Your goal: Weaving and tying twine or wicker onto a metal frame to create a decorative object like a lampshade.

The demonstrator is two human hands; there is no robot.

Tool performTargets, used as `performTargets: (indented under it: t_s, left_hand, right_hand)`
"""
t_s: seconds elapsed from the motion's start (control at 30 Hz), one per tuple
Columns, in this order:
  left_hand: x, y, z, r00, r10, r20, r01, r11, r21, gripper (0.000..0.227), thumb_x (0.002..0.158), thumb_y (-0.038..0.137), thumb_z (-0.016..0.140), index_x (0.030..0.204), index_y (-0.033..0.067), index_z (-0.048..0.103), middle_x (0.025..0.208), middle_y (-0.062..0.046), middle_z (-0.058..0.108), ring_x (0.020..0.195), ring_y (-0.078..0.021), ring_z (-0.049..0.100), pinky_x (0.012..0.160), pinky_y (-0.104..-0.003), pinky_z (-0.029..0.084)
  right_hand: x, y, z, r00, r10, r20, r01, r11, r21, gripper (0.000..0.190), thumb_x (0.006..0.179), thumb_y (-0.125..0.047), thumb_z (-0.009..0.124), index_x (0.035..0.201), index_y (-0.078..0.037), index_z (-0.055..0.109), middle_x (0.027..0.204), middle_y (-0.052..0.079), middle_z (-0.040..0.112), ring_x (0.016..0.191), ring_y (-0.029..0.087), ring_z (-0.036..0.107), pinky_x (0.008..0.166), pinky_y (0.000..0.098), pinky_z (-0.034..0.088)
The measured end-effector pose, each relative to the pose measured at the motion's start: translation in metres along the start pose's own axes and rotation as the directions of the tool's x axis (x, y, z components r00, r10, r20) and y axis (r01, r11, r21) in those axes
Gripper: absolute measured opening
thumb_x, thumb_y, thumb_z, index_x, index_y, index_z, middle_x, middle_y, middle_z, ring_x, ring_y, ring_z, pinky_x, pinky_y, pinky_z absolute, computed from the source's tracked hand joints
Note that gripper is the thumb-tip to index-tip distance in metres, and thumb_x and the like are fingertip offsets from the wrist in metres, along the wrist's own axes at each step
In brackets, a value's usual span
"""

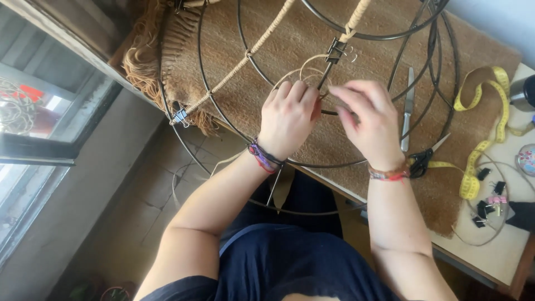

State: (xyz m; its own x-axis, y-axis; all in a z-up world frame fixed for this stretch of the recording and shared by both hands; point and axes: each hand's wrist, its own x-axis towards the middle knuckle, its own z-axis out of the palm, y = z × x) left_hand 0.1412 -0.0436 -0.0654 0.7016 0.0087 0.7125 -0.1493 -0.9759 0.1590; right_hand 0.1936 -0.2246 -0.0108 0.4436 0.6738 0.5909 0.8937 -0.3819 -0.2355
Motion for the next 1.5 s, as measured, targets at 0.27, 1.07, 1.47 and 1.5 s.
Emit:
performTargets:
  t_s: [0.27, 1.07, 1.47, 1.5]
  left_hand:
    - [0.003, -0.059, -0.028, 0.964, 0.266, 0.024, -0.235, 0.888, -0.394, 0.01, 0.101, 0.02, 0.064, 0.097, 0.0114, 0.064, 0.096, -0.003, 0.06, 0.086, -0.0225, 0.067, 0.074, -0.032, 0.057]
    - [-0.034, -0.058, -0.107, 0.903, 0.286, 0.321, -0.132, 0.895, -0.427, 0.047, 0.086, 0.016, 0.07, 0.13, 0.0129, 0.054, 0.157, -0.017, 0.038, 0.154, -0.0489, 0.021, 0.123, -0.076, 0.017]
    - [-0.078, -0.081, -0.148, 0.968, -0.152, 0.201, 0.187, 0.968, -0.166, 0.011, 0.1, 0.021, 0.073, 0.093, 0.015, 0.078, 0.092, -0.001, 0.066, 0.077, -0.02, 0.064, 0.064, -0.035, 0.05]
    - [-0.081, -0.084, -0.144, 0.974, -0.149, 0.171, 0.175, 0.974, -0.146, 0.007, 0.097, 0.013, 0.075, 0.097, 0.0145, 0.082, 0.103, -0.006, 0.069, 0.09, -0.0254, 0.068, 0.077, -0.039, 0.055]
  right_hand:
    - [-0.004, 0.034, -0.004, 0.994, -0.112, 0.006, 0.111, 0.992, 0.065, 0.013, 0.094, -0.012, 0.081, 0.093, -0.007, 0.07, 0.116, 0.013, 0.057, 0.12, 0.037, 0.054, 0.104, 0.0542, 0.047]
    - [-0.052, -0.063, -0.085, 0.994, 0.11, 0.021, -0.107, 0.987, -0.122, 0.027, 0.1, -0.021, 0.078, 0.081, -0.003, 0.072, 0.075, 0.009, 0.058, 0.066, 0.025, 0.052, 0.064, 0.0379, 0.039]
    - [-0.041, -0.083, -0.083, 0.995, 0.095, 0.015, -0.094, 0.995, -0.012, 0.029, 0.099, -0.023, 0.073, 0.079, -0.002, 0.07, 0.07, 0.008, 0.057, 0.059, 0.022, 0.05, 0.06, 0.0351, 0.039]
    - [-0.04, -0.087, -0.081, 0.997, 0.075, 0.002, -0.075, 0.996, -0.055, 0.031, 0.099, -0.028, 0.074, 0.078, -0.004, 0.071, 0.07, 0.007, 0.056, 0.059, 0.022, 0.051, 0.06, 0.0363, 0.039]
